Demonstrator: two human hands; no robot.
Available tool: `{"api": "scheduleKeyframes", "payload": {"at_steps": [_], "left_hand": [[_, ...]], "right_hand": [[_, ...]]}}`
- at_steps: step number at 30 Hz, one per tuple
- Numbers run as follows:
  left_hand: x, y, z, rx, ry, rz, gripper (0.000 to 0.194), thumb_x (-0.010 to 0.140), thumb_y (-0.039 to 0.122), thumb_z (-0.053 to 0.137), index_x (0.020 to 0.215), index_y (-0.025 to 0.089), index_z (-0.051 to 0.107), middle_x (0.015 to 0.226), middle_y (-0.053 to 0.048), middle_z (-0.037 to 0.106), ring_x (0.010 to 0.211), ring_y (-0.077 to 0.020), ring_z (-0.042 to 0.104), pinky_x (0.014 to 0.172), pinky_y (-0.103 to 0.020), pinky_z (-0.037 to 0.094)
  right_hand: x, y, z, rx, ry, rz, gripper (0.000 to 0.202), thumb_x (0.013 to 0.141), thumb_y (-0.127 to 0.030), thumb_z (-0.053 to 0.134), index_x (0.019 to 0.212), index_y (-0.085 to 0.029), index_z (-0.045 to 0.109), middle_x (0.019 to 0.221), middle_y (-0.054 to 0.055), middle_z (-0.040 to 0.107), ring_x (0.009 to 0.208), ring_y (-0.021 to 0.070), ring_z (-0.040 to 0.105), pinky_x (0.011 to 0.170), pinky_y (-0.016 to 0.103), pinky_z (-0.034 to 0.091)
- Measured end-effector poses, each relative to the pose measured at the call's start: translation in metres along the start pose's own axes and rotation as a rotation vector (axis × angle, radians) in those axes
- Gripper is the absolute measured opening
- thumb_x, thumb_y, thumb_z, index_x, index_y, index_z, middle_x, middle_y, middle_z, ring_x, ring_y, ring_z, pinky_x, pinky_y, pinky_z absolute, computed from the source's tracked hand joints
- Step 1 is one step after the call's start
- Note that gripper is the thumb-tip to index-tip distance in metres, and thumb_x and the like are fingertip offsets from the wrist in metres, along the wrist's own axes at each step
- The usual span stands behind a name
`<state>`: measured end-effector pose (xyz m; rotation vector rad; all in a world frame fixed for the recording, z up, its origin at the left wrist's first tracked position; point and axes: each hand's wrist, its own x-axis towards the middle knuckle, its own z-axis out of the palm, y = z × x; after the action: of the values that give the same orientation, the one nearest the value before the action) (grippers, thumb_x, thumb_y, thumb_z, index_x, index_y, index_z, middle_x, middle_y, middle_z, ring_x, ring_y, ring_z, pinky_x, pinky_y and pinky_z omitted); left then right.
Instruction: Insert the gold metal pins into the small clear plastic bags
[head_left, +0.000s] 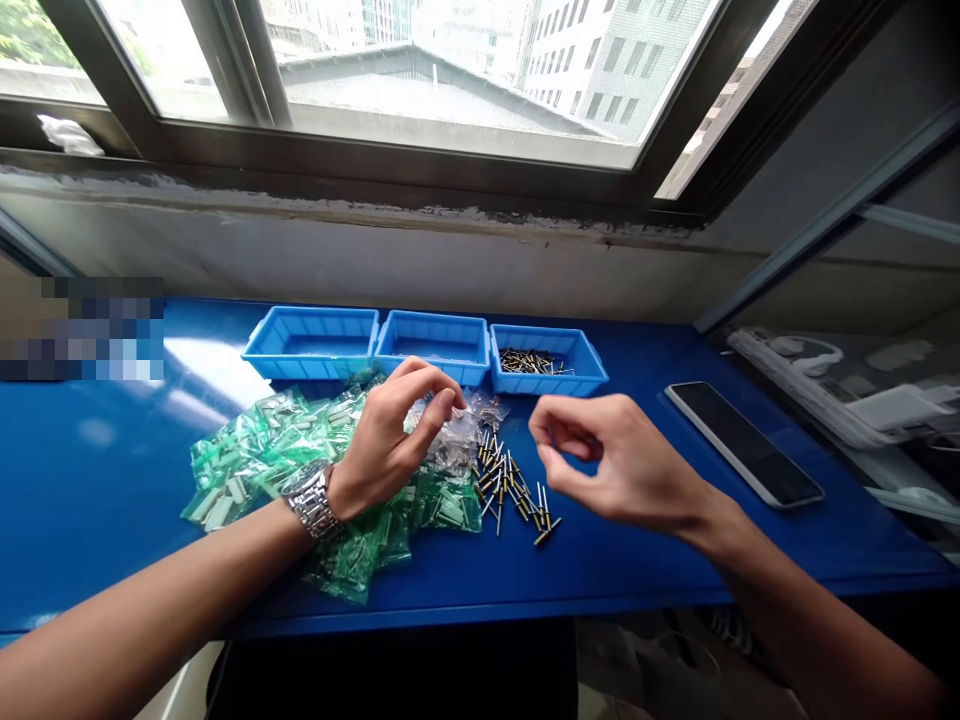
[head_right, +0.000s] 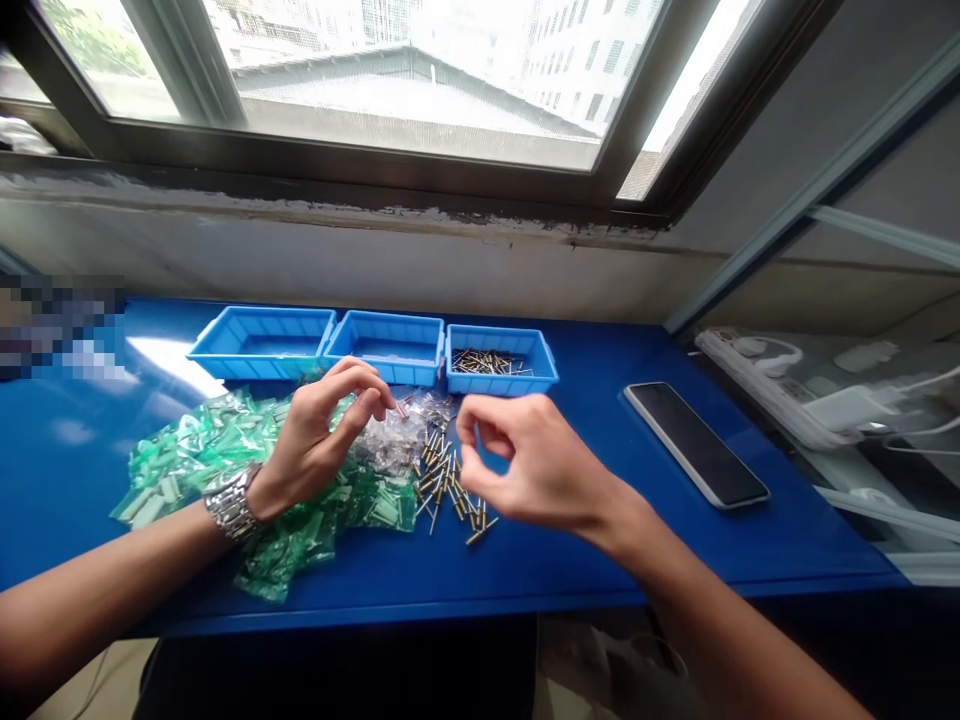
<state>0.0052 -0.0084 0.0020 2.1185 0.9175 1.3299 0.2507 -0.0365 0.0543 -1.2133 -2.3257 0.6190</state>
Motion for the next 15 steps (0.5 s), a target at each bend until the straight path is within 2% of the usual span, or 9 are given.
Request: {"api": "scheduleKeyframes", "payload": {"at_steps": [3,7,11,15], "left_hand": [[0.0,0.0,-0.001,0.012,0.012,-0.003,0.022,0.104,0.023,0.051,0.089,0.019,0.067,0.084,-0.002,0.066,0.085,-0.0169,0.059,0.075,-0.033,0.048],[0.002,-0.001,-0.003,0.042,0.068,-0.037,0.016,0.103,0.027,0.053,0.095,0.02,0.066,0.092,-0.003,0.068,0.088,-0.0179,0.058,0.078,-0.035,0.047],[0.003,-0.002,-0.004,0.067,0.066,-0.045,0.015,0.098,0.034,0.062,0.106,0.021,0.065,0.099,-0.004,0.068,0.091,-0.0197,0.059,0.08,-0.037,0.047],[0.003,-0.001,-0.002,0.082,0.027,-0.024,0.017,0.094,0.033,0.07,0.104,0.02,0.067,0.098,-0.004,0.068,0.093,-0.0201,0.06,0.081,-0.036,0.049]], "right_hand": [[0.029,0.01,0.008,0.279,0.101,0.0,0.009,0.082,-0.015,0.061,0.076,-0.02,0.056,0.06,-0.006,0.041,0.051,0.0085,0.033,0.047,0.024,0.026],[0.057,0.016,0.03,0.579,0.233,-0.03,0.012,0.088,-0.026,0.065,0.08,-0.02,0.058,0.059,-0.007,0.04,0.051,0.0084,0.032,0.046,0.025,0.026],[0.06,0.015,0.053,0.656,0.376,-0.013,0.014,0.091,-0.031,0.068,0.083,-0.021,0.063,0.057,-0.007,0.04,0.05,0.0091,0.035,0.047,0.025,0.029],[0.051,0.011,0.067,0.65,0.466,0.019,0.012,0.092,-0.031,0.069,0.085,-0.021,0.066,0.057,-0.007,0.04,0.048,0.0087,0.035,0.044,0.024,0.029]]}}
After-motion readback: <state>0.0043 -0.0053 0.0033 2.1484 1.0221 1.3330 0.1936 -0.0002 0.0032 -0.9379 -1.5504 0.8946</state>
